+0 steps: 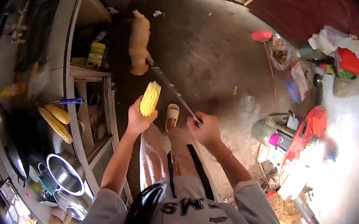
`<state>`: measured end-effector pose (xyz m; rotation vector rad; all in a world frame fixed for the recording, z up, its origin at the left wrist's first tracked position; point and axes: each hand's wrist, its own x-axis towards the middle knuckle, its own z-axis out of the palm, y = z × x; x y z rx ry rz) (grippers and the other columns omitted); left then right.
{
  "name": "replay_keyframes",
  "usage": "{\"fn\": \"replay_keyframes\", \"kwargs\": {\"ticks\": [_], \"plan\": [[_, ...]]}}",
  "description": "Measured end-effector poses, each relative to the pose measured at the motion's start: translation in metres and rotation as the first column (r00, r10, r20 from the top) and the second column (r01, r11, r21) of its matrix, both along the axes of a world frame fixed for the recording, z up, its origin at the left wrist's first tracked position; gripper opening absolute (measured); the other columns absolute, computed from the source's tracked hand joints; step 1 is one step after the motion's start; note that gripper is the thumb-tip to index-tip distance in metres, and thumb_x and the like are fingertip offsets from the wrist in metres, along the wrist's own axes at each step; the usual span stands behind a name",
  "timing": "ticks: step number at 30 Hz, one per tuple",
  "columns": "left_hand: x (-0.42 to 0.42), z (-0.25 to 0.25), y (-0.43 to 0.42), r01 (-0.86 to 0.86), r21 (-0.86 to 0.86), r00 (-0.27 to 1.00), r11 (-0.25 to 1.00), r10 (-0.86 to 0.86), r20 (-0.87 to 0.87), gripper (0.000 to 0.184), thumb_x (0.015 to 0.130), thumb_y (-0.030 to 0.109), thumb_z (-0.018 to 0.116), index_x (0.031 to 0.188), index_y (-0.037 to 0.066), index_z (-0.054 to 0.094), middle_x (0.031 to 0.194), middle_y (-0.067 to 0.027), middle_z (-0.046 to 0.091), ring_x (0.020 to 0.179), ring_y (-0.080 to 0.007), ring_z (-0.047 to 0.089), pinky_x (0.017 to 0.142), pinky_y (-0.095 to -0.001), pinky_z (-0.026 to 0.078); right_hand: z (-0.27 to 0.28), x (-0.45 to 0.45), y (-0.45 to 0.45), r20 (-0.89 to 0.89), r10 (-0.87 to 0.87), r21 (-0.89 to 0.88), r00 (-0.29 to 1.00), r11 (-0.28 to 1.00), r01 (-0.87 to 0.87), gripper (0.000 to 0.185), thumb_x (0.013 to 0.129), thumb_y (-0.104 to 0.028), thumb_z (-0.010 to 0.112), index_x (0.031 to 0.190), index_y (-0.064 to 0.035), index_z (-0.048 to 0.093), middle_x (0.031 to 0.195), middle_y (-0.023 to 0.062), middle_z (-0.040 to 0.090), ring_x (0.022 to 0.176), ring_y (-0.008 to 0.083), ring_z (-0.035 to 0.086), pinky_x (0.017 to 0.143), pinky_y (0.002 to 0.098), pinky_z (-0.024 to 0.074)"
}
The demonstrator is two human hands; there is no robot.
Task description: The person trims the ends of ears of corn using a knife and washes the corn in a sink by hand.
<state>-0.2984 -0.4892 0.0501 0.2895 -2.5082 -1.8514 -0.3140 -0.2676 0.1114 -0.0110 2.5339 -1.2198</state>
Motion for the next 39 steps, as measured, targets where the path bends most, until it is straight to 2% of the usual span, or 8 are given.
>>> {"fn": "replay_keyframes", "kwargs": {"ticks": [5, 18, 23, 26, 28, 32, 34, 39], "plan": [[0.019, 0.002, -0.013, 0.025, 0.555, 0.995, 0.832, -0.072, 0.063, 0.034, 0.064, -0.007, 0.065, 0.094, 0.004, 0.051, 0.078, -0.0043, 0.055, 0.069, -0.0117, 0.056, 0.063, -0.0264, 0.047, 0.004, 0.02, 0.001, 0.071, -0.204, -0.285, 0.976, 0.934, 0.216, 0.022, 0.079, 0.0, 0.063, 0.067, -0.0043, 0.045, 0.059, -0.0069, 0.045, 0.055, 0.0009, 0.038, 0.047, 0.0182, 0.0292], [0.039, 0.057, -0.028, -0.015, 0.89, 0.986, 0.456, -0.141, 0.089, 0.023, 0.062, 0.003, 0.063, 0.083, 0.0, 0.053, 0.07, -0.0081, 0.057, 0.061, -0.0167, 0.057, 0.057, -0.0271, 0.045, 0.08, -0.003, -0.056, -0.03, 0.162, -0.16, 0.986, 0.973, -0.164, 0.025, 0.075, -0.005, 0.064, 0.059, -0.0032, 0.045, 0.048, -0.0029, 0.036, 0.049, 0.0025, 0.033, 0.042, 0.0212, 0.0269], [0.052, 0.04, -0.042, -0.145, 0.881, 0.963, 0.45, -0.138, 0.229, 0.021, 0.066, 0.002, 0.063, 0.086, -0.002, 0.055, 0.075, -0.011, 0.059, 0.065, -0.0201, 0.06, 0.061, -0.0303, 0.048, 0.086, -0.019, -0.078, -0.41, 0.51, 0.197, 0.756, 0.859, -0.473, 0.013, 0.064, -0.009, 0.062, 0.063, -0.0041, 0.051, 0.054, 0.0124, 0.051, 0.052, 0.0309, 0.055, 0.047, 0.0379, 0.0435], [0.057, 0.047, -0.048, -0.181, 0.91, 0.957, 0.374, -0.148, 0.251, 0.022, 0.064, 0.0, 0.063, 0.085, -0.004, 0.054, 0.071, -0.0111, 0.058, 0.061, -0.0196, 0.06, 0.06, -0.0291, 0.049, 0.023, -0.062, -0.072, -0.043, 0.487, 0.558, 0.873, 0.736, -0.383, 0.013, 0.068, -0.016, 0.058, 0.072, -0.0044, 0.064, 0.069, 0.018, 0.061, 0.066, 0.0363, 0.06, 0.059, 0.0448, 0.0482], [0.063, 0.058, -0.057, -0.123, 0.788, 0.957, 0.603, -0.137, 0.254, 0.04, 0.054, 0.0, 0.061, 0.092, 0.001, 0.047, 0.066, -0.0107, 0.053, 0.056, -0.0222, 0.057, 0.055, -0.0326, 0.048, -0.018, -0.09, -0.037, 0.106, 0.405, 0.68, 0.908, 0.637, -0.363, 0.014, 0.067, -0.013, 0.058, 0.073, -0.003, 0.065, 0.072, 0.02, 0.061, 0.071, 0.0378, 0.06, 0.065, 0.0449, 0.049], [0.076, 0.047, -0.07, -0.166, 0.926, 0.943, 0.338, -0.22, 0.25, 0.049, 0.054, 0.005, 0.064, 0.098, 0.002, 0.044, 0.066, -0.0103, 0.051, 0.055, -0.0224, 0.056, 0.054, -0.0332, 0.048, -0.013, -0.073, -0.027, 0.065, 0.3, 0.55, 0.952, 0.785, -0.285, 0.019, 0.069, -0.018, 0.059, 0.071, 0.0011, 0.062, 0.064, 0.0205, 0.058, 0.061, 0.0366, 0.058, 0.056, 0.0407, 0.047], [0.076, 0.044, -0.064, -0.168, 0.984, 0.972, -0.061, -0.179, 0.155, 0.047, 0.06, 0.008, 0.062, 0.103, 0.001, 0.045, 0.081, -0.0122, 0.053, 0.06, -0.0214, 0.057, 0.056, -0.0318, 0.048, -0.006, -0.057, -0.034, 0.035, 0.294, 0.432, 0.955, 0.857, -0.28, 0.023, 0.071, -0.02, 0.061, 0.068, 0.0026, 0.059, 0.057, 0.0182, 0.055, 0.05, 0.0311, 0.056, 0.049, 0.0363, 0.0427], [0.078, 0.045, -0.068, -0.168, 0.986, 0.971, 0.009, -0.171, 0.167, 0.068, 0.071, 0.052, 0.067, 0.112, 0.01, 0.034, 0.092, -0.0077, 0.042, 0.065, -0.0231, 0.058, 0.057, -0.0323, 0.056, 0.029, -0.041, -0.067, 0.04, 0.22, 0.09, 0.975, 0.971, -0.223, 0.025, 0.075, -0.017, 0.063, 0.062, 0.0009, 0.052, 0.047, 0.0087, 0.043, 0.044, 0.0113, 0.042, 0.043, 0.0285, 0.0331]]}}
